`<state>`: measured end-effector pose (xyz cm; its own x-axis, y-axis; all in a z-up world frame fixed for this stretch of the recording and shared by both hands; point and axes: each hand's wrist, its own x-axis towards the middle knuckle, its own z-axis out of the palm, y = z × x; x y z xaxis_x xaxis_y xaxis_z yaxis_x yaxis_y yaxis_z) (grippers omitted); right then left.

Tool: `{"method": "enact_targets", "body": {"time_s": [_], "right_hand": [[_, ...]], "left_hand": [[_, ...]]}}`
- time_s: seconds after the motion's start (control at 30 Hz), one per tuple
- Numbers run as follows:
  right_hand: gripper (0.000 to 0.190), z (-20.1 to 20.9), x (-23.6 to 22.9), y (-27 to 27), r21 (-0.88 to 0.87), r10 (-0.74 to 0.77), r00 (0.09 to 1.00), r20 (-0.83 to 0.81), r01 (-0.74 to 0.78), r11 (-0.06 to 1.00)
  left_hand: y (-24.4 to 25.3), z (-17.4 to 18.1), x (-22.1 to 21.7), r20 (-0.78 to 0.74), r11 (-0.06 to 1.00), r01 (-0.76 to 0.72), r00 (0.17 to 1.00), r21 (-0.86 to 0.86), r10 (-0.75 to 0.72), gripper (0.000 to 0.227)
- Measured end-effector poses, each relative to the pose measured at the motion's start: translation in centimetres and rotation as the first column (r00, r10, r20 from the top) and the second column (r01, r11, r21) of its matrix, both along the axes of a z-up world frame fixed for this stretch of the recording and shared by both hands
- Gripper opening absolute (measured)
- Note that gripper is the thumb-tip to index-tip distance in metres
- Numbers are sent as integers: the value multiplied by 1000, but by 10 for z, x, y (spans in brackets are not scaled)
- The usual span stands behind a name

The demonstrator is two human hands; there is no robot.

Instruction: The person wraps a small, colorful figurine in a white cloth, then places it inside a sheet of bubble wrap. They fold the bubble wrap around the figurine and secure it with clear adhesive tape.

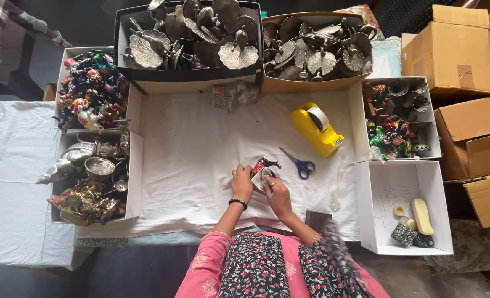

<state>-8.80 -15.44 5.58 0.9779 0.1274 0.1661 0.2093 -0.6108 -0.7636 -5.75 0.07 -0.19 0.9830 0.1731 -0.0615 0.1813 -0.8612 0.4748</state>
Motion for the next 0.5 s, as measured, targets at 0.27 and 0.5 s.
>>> {"method": "enact_targets", "body": {"time_s": [0.27, 0.5], "right_hand": [[64, 19, 3, 17, -448, -14, 927, -375, -168, 878], [62, -15, 20, 17, -199, -41, 778, -627, -109, 974]], "left_hand": [[-1, 57, 3, -96, 998, 0, 995, -60, -6, 41], [-1, 49, 6, -122, 999, 5, 992, -54, -12, 34]]}}
